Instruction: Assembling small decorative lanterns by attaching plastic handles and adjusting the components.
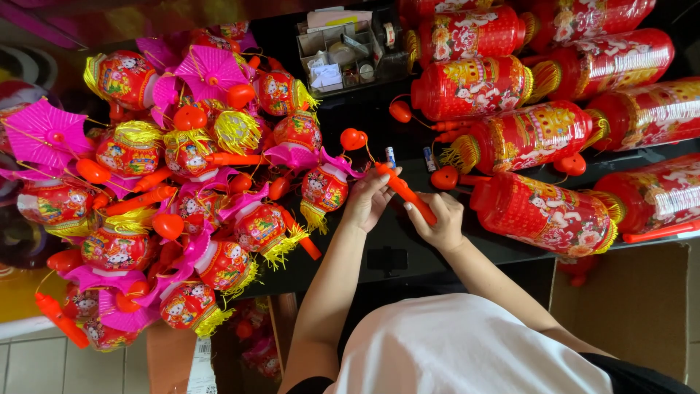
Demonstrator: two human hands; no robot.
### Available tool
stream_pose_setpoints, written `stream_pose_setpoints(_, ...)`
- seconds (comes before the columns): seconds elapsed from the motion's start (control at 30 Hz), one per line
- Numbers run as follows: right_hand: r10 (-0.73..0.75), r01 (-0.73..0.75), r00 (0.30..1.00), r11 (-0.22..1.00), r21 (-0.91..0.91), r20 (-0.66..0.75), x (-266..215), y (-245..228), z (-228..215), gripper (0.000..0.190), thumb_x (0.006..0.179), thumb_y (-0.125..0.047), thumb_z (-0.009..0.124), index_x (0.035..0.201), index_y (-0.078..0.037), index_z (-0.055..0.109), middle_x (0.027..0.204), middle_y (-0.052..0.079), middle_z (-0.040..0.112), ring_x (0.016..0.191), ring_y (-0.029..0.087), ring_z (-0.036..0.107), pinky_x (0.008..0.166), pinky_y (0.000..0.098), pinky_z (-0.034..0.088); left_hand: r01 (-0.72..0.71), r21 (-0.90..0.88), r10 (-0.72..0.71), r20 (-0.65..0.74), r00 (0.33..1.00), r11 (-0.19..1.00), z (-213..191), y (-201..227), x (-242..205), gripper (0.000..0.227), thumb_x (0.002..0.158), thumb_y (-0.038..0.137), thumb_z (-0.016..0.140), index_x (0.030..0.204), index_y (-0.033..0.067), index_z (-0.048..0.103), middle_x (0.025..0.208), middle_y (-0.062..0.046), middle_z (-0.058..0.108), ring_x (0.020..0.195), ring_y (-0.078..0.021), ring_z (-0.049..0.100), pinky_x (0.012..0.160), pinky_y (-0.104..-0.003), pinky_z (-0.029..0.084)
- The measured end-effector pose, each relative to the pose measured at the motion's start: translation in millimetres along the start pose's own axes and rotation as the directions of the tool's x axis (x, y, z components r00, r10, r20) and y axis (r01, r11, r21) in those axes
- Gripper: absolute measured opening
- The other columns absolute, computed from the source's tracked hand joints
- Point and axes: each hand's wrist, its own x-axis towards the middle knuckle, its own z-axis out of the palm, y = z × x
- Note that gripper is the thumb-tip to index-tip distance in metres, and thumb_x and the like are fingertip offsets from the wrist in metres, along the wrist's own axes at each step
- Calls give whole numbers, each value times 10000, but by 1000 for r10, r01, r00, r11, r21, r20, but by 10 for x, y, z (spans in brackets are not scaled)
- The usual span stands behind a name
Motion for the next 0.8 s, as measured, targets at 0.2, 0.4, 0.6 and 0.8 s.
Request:
stream_pose_setpoints(0.2,94,-97,995,991,91,29,73,-97,3,301,835,-150,835,1019,15,662,639,126,649,453,291,581,437,364,450,-5,-21,5,-7,1000,1000,40,28,-7,297,919,148,761,1212,122,721,1194,-136,724,1169,-220,644,1066,-396,488)
stream_pose_setpoints(0.4,26,-26,1000,1000,4,16,26,-41,-2,218,864,-151,832,925,-15,673,666,107,624,458,304,562,429,375,430,-10,-18,10,-12,1000,1000,-34,-19,28,303,913,141,765,1213,125,726,1201,-148,727,1169,-237,647,1070,-417,478)
stream_pose_setpoints(0.6,81,-79,993,996,-34,91,-55,60,13,201,945,-239,731,839,-77,677,570,52,528,418,272,510,424,346,412,-21,-9,21,-3,1000,1000,-25,-18,16,299,900,111,770,1196,140,738,1208,-154,726,1169,-244,650,1077,-421,472)
stream_pose_setpoints(0.8,105,-109,992,993,51,66,134,-157,-8,243,829,-111,817,986,-15,658,609,102,608,441,278,558,439,349,434,-25,-13,25,-5,1000,1000,-67,-56,31,289,907,111,765,1194,138,735,1212,-149,725,1186,-244,644,1087,-428,464)
